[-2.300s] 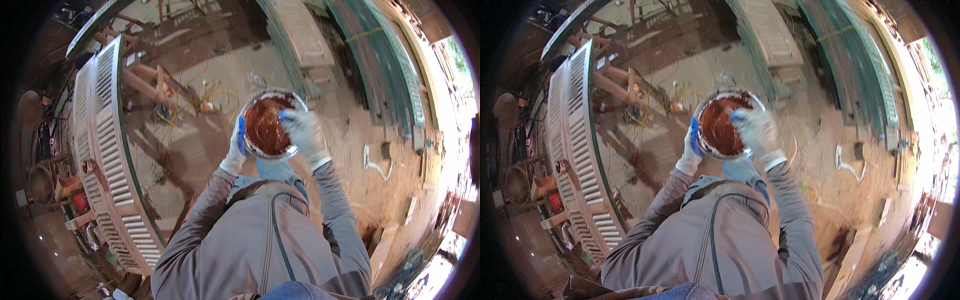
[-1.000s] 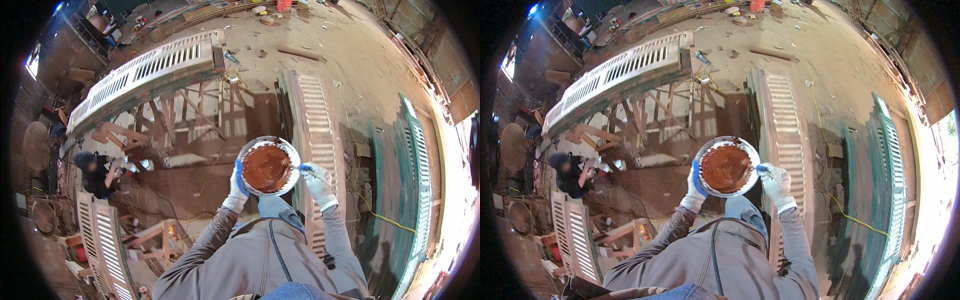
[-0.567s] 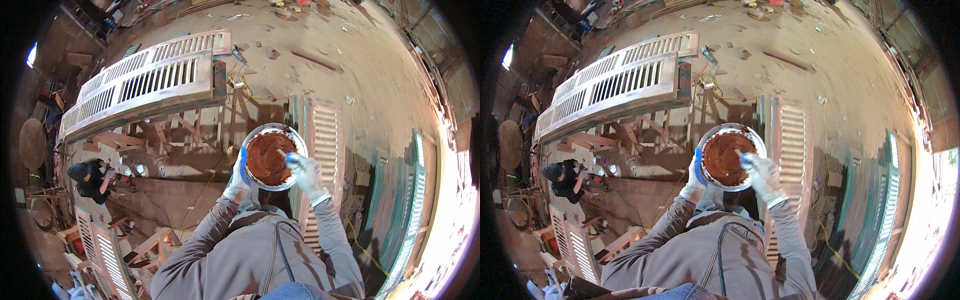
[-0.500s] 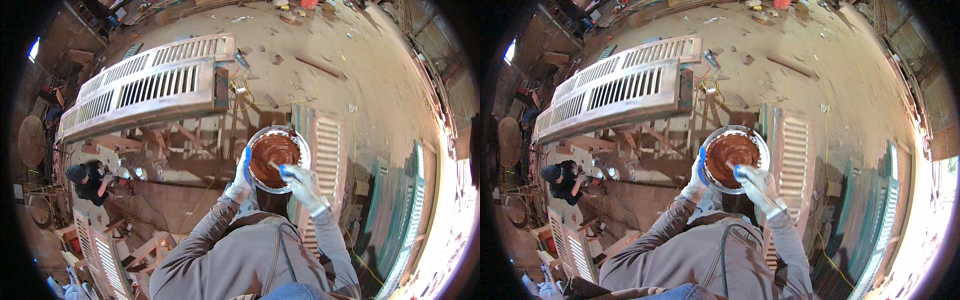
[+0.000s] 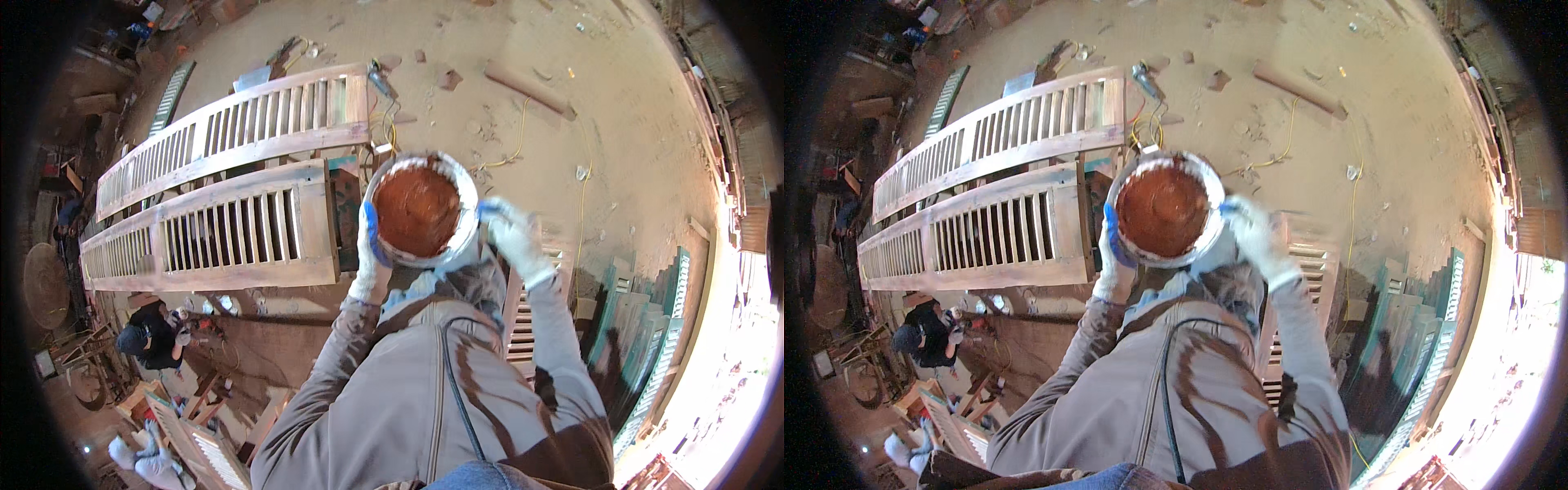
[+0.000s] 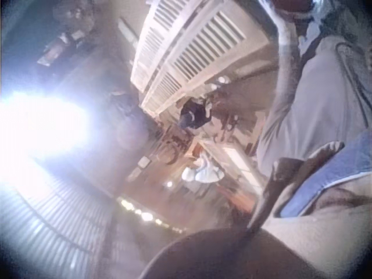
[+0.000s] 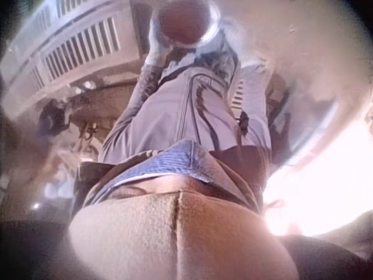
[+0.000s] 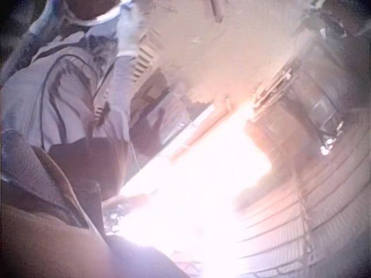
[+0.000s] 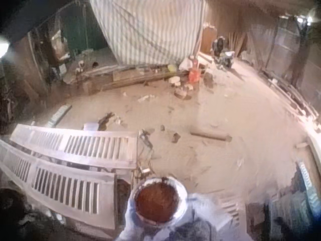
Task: The person squats on the floor and pours liquids from plastic bottles into a small container, then stirs the mixture with a stick. The mixture changes color as more liquid is added and stirred.
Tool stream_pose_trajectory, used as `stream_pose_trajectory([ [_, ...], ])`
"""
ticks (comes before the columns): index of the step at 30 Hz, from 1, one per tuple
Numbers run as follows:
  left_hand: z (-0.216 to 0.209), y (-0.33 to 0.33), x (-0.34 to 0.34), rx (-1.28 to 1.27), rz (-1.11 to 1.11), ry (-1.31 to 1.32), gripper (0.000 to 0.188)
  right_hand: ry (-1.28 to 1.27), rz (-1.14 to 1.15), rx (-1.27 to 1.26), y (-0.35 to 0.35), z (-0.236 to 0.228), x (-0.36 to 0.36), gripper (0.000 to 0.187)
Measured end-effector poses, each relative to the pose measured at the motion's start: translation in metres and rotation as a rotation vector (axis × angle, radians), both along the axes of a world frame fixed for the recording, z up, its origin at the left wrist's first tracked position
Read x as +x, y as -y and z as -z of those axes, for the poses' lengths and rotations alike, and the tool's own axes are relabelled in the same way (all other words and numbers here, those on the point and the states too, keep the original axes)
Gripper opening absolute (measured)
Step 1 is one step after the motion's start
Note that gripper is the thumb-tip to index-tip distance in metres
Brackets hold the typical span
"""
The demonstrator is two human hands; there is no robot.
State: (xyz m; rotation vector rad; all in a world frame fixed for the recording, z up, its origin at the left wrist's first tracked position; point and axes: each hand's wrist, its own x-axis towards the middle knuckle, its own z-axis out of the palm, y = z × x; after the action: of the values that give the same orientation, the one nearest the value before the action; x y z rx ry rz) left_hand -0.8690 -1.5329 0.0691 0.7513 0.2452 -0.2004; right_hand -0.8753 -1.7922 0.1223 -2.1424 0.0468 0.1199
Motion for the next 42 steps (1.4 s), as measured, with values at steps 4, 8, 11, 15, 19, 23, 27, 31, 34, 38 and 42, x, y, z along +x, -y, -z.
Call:
stream_pose_trajectory([
  [4,0.007,0.036,0.083,-0.055,-0.089,-0.089,0.062,0.125,-0.096,0.178,-0.016,0.011,0.102,0.021],
  [8,0.042,0.064,0.176,-0.183,-0.301,-0.102,0.059,0.099,-0.304,0.048,0.041,0.001,0.192,0.022],
  [11,0.044,0.102,0.256,-0.157,-0.293,-0.125,0.06,0.077,-0.249,0.133,0.089,0.016,0.303,0.019],
  [15,0.063,0.17,0.379,-0.183,-0.285,-0.019,0.059,0.252,-0.407,-0.1,0.124,0.002,0.409,0.021],
  [19,0.053,0.232,0.489,-0.194,-0.221,-0.019,0.055,0.14,-0.346,-0.005,0.237,-0.007,0.499,0.021],
  [23,0.04,0.305,0.594,-0.191,-0.074,-0.049,0.056,0.205,-0.288,-0.166,0.306,-0.031,0.638,0.02],
  [27,0.008,0.363,0.709,-0.05,-0.045,-0.001,0.057,0.141,-0.153,0.109,0.375,-0.031,0.743,0.02],
  [31,0.035,0.394,0.813,-0.043,-0.035,0.064,0.055,0.131,0.06,0.341,0.415,0.038,0.761,0.021],
  [34,0.051,0.436,0.907,-0.155,-0.015,-0.023,0.059,0.302,-0.129,0.082,0.394,0.028,0.816,0.021],
  [38,0.06,0.53,1.0,-0.181,0.109,-0.038,0.061,0.355,0.084,0.078,0.455,0.044,0.963,0.02],
  [42,0.069,0.583,1.094,-0.123,0.167,-0.078,0.061,0.357,0.168,-0.155,0.542,0.025,1.033,0.017],
])
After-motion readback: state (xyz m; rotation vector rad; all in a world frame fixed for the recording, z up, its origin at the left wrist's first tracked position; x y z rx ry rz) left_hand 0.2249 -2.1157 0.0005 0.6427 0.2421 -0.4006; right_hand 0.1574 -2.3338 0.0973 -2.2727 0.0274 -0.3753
